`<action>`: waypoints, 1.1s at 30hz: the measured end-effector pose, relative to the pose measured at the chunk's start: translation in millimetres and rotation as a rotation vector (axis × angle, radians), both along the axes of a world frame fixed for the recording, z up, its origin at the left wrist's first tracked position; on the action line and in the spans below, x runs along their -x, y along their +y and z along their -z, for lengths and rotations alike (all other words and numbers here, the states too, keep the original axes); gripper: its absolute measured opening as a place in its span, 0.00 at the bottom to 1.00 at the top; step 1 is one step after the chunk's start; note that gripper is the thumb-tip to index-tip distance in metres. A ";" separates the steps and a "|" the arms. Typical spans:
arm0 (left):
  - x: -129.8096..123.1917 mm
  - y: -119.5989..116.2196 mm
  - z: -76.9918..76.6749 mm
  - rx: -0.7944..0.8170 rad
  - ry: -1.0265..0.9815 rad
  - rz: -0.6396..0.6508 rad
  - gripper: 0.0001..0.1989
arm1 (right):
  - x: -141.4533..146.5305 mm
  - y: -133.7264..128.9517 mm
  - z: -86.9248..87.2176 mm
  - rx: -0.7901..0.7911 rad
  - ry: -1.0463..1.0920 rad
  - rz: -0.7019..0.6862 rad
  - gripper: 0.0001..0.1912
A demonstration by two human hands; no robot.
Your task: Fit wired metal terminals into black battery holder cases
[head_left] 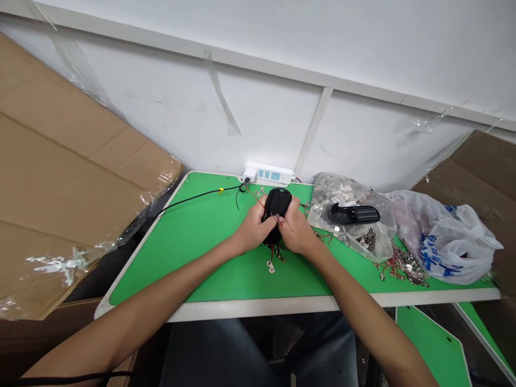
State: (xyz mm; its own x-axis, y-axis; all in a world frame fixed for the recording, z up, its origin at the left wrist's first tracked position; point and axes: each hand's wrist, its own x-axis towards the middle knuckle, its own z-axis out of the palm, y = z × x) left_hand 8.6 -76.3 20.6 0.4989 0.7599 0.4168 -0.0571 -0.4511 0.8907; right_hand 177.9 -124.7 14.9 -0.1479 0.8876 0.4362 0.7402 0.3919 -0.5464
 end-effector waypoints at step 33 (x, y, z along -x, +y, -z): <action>-2.0 3.4 7.2 0.178 -0.139 0.102 0.25 | -2.6 1.5 -2.8 0.042 0.122 -0.065 0.17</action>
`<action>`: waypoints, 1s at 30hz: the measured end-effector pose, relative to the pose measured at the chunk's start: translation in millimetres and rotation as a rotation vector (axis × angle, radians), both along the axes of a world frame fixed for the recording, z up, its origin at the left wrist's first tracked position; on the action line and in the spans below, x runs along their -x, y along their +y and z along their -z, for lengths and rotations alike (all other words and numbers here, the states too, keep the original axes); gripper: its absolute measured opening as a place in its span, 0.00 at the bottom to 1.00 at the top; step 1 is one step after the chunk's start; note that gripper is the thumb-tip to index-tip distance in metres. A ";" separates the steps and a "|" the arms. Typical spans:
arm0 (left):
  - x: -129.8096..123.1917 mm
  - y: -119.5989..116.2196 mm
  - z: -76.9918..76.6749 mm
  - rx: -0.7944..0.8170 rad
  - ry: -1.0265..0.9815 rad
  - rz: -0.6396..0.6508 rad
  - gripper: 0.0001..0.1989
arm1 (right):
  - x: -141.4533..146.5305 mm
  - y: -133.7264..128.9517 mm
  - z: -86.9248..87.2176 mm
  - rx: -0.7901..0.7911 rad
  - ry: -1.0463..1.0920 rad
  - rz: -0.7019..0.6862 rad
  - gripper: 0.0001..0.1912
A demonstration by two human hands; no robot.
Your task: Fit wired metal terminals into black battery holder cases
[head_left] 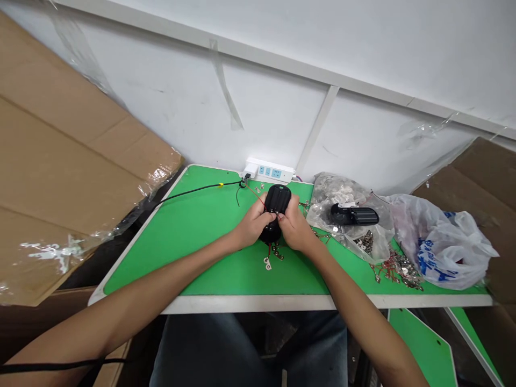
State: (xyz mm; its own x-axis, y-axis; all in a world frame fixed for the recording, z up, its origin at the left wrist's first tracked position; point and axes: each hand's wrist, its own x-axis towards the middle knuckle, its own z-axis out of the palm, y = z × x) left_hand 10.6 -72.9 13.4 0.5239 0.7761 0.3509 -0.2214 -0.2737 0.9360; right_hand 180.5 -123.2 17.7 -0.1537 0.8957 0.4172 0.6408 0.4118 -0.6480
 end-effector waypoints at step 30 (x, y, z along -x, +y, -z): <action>-18.4 -9.5 2.6 0.490 -0.195 -0.049 0.29 | -3.9 6.3 -10.4 0.193 0.126 -0.006 0.09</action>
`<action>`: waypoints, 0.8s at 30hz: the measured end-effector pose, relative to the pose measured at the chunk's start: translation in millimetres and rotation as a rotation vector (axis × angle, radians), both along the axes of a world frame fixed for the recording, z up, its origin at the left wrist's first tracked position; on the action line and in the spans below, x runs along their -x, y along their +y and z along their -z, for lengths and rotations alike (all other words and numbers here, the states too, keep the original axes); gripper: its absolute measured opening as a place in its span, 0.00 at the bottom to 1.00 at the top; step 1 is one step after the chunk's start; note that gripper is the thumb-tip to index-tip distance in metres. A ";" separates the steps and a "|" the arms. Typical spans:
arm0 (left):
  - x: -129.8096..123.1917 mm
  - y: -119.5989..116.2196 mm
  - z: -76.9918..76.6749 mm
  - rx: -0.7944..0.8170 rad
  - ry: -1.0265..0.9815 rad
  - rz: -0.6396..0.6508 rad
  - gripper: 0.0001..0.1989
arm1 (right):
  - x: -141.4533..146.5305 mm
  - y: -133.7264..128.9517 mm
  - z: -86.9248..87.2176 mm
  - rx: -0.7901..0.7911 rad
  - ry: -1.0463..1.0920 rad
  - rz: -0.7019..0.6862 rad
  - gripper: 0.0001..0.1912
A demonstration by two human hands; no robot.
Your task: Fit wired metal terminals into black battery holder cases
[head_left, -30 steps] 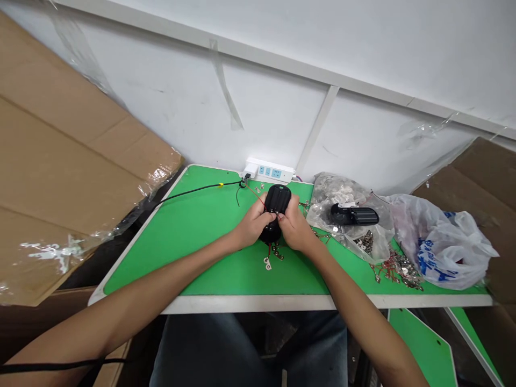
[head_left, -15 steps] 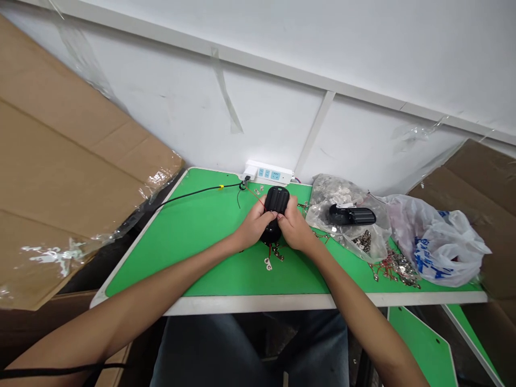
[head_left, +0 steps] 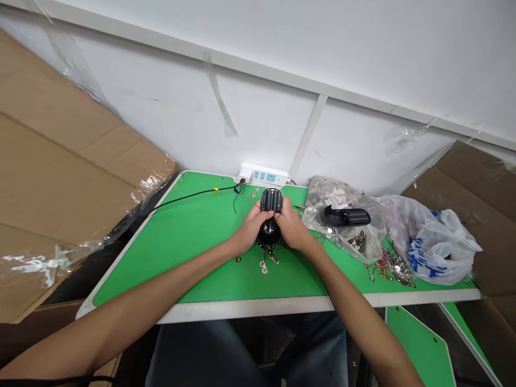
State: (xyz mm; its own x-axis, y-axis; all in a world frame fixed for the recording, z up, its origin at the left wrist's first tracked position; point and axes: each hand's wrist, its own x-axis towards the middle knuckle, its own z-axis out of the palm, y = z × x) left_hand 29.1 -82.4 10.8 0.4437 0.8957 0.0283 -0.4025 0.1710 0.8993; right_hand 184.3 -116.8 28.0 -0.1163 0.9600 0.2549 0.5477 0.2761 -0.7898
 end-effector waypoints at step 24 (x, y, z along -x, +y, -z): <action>3.5 5.0 4.4 -0.071 0.027 0.035 0.29 | -6.4 3.5 1.5 -0.054 -0.033 -0.059 0.17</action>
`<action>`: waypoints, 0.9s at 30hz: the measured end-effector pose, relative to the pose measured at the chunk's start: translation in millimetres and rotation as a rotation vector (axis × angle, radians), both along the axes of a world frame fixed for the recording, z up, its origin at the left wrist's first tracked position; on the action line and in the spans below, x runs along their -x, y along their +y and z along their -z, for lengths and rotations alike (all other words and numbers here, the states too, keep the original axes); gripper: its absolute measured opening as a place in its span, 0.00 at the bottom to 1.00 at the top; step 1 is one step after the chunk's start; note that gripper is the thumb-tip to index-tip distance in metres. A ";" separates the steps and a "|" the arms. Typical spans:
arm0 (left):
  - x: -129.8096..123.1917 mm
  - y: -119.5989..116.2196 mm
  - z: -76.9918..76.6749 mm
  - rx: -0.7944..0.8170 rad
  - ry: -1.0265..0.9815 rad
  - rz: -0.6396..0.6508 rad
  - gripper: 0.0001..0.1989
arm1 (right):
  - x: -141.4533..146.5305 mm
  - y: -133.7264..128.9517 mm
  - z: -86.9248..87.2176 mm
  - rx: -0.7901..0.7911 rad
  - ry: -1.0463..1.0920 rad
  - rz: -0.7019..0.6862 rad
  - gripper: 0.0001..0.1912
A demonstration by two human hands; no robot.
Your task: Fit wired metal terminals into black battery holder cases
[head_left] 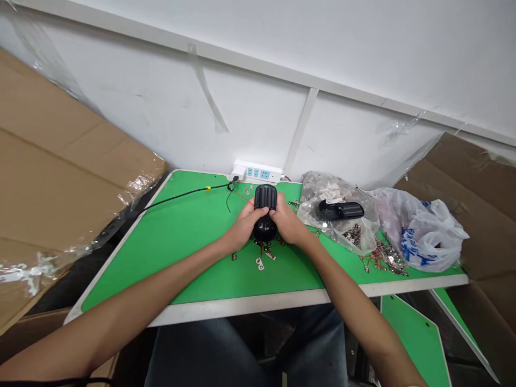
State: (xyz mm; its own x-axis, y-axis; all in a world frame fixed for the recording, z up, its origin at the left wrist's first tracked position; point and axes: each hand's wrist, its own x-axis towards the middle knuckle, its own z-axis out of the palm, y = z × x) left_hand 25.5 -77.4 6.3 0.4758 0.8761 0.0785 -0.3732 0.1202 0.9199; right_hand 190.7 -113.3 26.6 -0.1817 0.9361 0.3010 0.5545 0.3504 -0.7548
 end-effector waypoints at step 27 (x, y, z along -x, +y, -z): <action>9.9 -20.0 -16.8 -0.299 0.075 0.025 0.28 | 13.4 -18.1 5.6 -0.266 0.097 -0.013 0.35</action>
